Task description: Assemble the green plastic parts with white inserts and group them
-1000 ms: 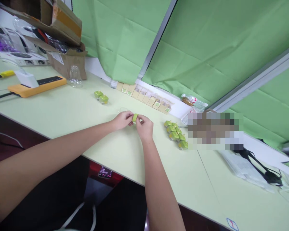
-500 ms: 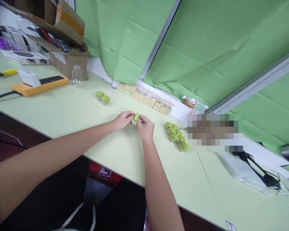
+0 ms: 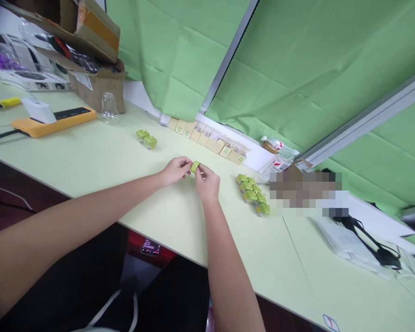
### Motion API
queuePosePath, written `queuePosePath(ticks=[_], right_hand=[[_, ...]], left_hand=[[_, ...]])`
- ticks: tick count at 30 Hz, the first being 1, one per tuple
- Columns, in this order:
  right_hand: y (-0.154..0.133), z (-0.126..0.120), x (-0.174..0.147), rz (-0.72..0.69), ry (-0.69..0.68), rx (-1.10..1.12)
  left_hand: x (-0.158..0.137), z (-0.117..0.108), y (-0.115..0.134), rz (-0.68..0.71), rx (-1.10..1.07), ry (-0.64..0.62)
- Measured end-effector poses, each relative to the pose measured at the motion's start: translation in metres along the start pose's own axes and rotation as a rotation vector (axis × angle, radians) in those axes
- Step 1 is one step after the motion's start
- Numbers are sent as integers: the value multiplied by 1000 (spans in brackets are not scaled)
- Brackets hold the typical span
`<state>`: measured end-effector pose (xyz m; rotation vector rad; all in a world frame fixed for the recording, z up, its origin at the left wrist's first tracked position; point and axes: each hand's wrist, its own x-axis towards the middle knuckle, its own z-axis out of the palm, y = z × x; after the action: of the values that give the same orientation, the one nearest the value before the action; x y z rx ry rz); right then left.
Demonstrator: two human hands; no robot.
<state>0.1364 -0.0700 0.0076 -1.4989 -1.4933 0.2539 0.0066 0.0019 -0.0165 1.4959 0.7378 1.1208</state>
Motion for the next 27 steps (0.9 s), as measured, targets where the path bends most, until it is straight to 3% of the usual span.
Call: queuePosePath(ticks=[7,10,12,16,27], right_hand=[[-4,-2,0,-42,131,-48],[-3,-2,3,17,209,54],[-1,-2,5,94,157,190],[1,-1,8,196,-91,409],[-1,4,6,355,-189,755]], left_hand=[[1,1,2,19,-26,3],[0,2,4,11,-64,-11],[-2,3,5,24,-78,-42],[-2,4,4,59,-73,-58],[8,-2,-9,33,39,49]])
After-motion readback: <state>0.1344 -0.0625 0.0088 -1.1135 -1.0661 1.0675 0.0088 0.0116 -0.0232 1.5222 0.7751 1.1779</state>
